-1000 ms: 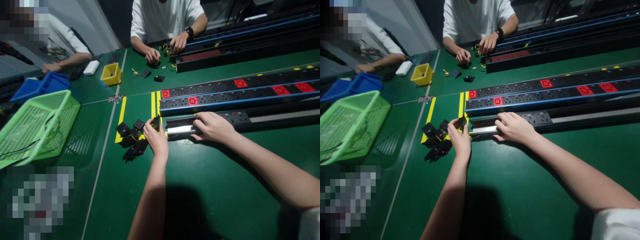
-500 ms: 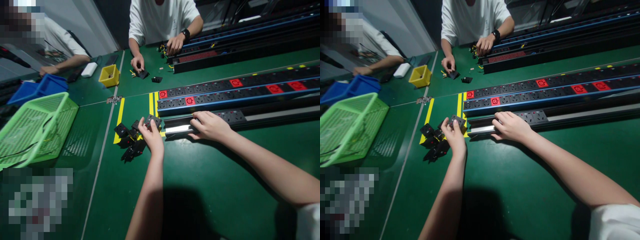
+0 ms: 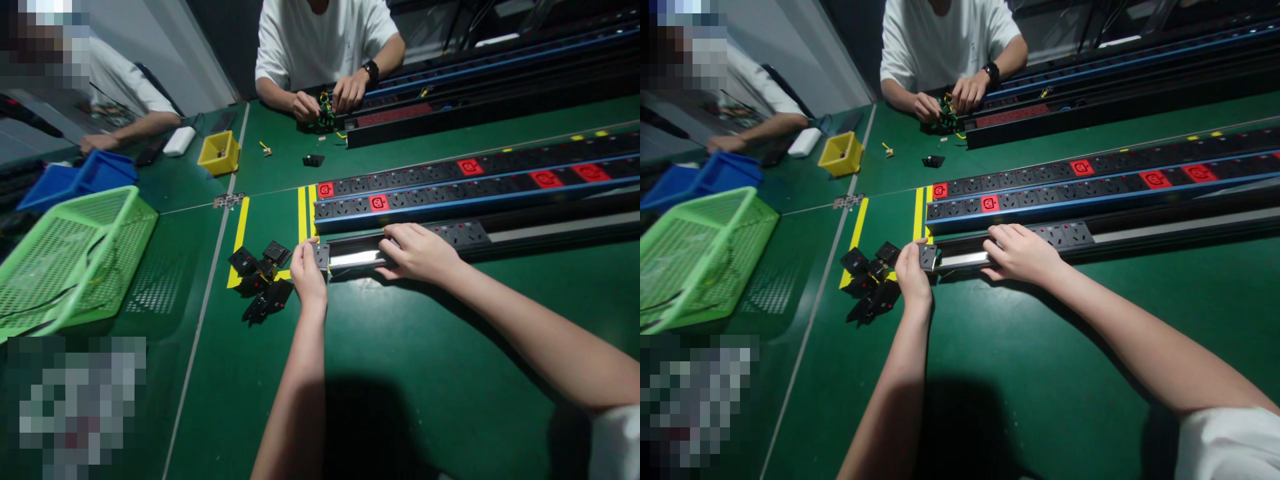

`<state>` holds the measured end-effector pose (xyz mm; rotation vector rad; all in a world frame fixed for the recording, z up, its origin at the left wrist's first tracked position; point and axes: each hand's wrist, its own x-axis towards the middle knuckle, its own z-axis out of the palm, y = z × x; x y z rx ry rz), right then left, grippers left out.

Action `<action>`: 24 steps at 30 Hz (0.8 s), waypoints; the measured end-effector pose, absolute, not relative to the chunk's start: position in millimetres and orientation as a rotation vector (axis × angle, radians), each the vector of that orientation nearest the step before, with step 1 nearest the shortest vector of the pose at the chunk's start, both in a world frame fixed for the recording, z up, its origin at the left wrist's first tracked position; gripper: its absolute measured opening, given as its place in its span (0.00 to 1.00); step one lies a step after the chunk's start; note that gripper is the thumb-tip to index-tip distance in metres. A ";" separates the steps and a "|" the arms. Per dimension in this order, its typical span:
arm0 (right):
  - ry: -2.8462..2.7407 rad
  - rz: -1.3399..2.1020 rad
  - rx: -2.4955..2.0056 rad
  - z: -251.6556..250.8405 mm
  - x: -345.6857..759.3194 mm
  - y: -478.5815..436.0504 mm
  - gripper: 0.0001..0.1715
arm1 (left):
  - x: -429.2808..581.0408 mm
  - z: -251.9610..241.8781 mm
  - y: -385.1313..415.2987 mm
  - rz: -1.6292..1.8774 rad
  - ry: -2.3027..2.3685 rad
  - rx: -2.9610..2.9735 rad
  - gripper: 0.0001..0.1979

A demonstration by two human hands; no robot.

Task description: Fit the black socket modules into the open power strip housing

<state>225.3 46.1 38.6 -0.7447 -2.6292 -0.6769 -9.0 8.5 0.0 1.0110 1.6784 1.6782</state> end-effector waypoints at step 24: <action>-2.670 -0.621 -0.778 40.5 225.1 45.4 0.23 | 10.1 -4.7 -0.5 1.564 1.873 1.246 0.22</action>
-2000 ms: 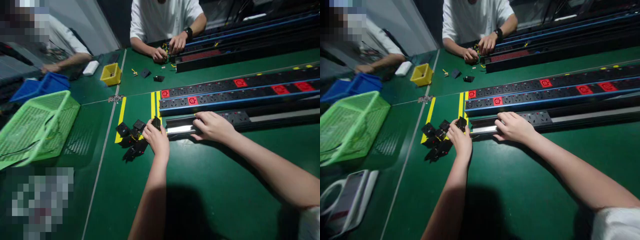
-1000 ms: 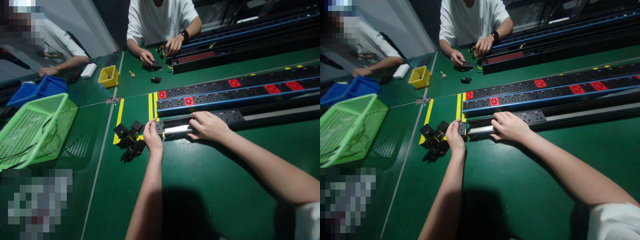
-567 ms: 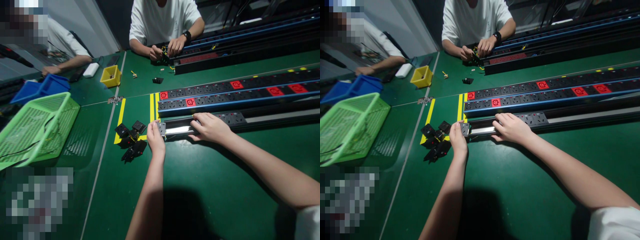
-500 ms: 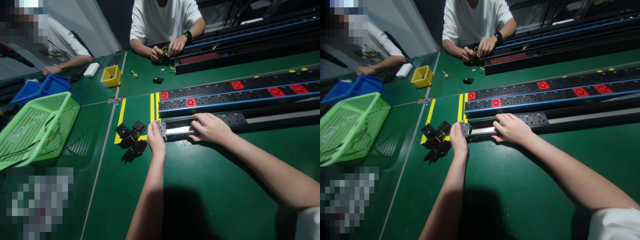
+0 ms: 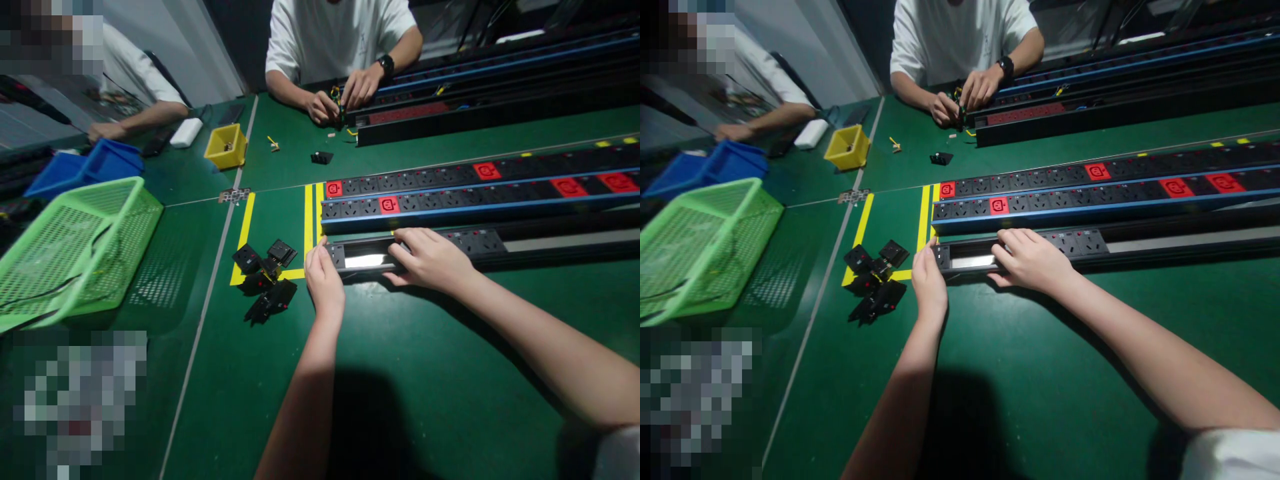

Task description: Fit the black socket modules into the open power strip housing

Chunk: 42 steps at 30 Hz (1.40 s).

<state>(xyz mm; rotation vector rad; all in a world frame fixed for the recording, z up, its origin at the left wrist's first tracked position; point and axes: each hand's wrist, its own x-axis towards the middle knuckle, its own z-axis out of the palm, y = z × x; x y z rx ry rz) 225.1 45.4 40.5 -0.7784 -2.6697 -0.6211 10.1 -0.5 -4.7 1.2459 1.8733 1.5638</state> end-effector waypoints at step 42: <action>-2.720 -0.069 -0.821 46.2 229.3 51.3 0.51 | 33.9 10.1 -12.9 1.375 2.049 1.665 0.08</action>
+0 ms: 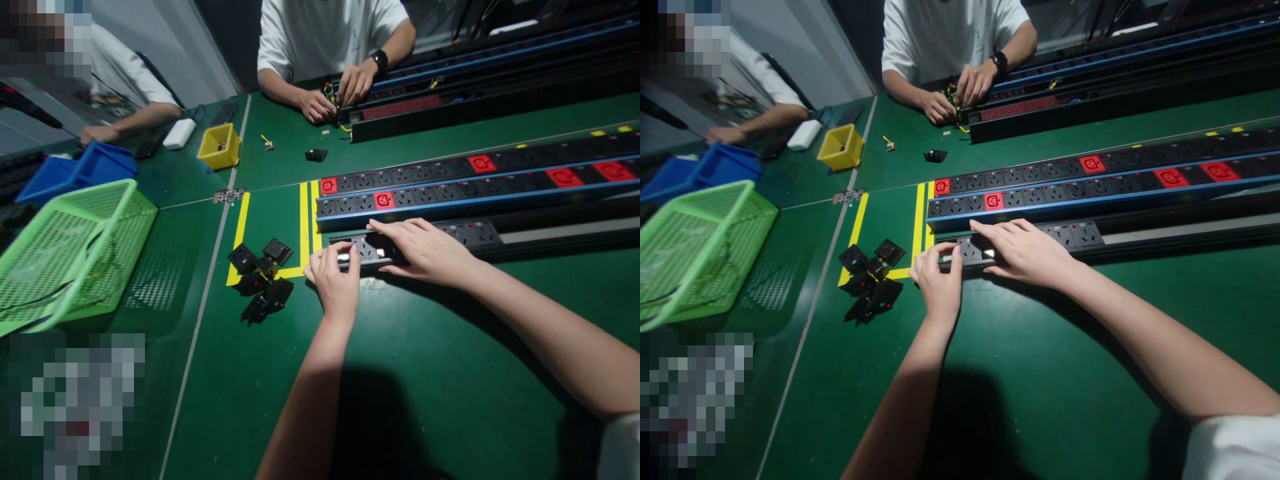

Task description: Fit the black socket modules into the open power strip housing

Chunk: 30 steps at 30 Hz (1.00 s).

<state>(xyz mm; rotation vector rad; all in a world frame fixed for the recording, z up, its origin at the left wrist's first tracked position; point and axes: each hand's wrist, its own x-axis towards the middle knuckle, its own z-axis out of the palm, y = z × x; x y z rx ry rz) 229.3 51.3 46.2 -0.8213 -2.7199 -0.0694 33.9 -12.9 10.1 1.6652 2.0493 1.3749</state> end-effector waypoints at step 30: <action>-2.830 -0.203 -0.727 46.4 231.3 52.5 0.32 | 4.9 6.4 0.5 1.657 2.020 1.641 0.14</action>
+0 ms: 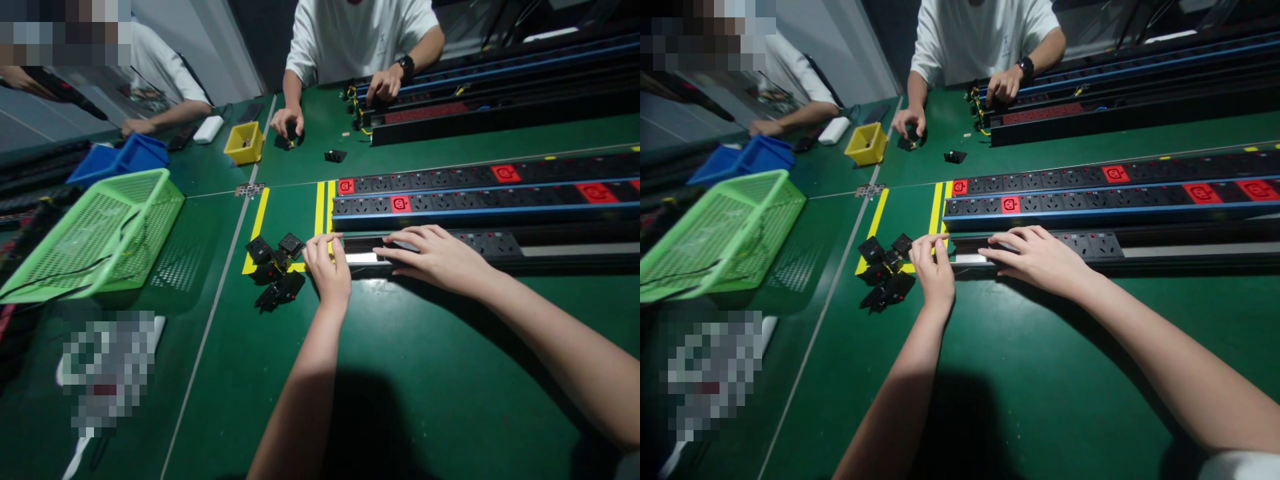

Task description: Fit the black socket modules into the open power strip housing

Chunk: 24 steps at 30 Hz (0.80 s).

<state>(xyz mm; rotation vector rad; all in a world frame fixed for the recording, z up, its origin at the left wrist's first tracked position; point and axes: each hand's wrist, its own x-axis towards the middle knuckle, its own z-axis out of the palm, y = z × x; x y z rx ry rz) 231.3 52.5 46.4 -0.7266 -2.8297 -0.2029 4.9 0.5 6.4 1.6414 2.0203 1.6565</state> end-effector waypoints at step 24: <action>-2.682 -0.468 -0.745 38.5 234.2 53.4 0.21 | -9.8 -1.3 -0.8 1.548 2.110 1.209 0.27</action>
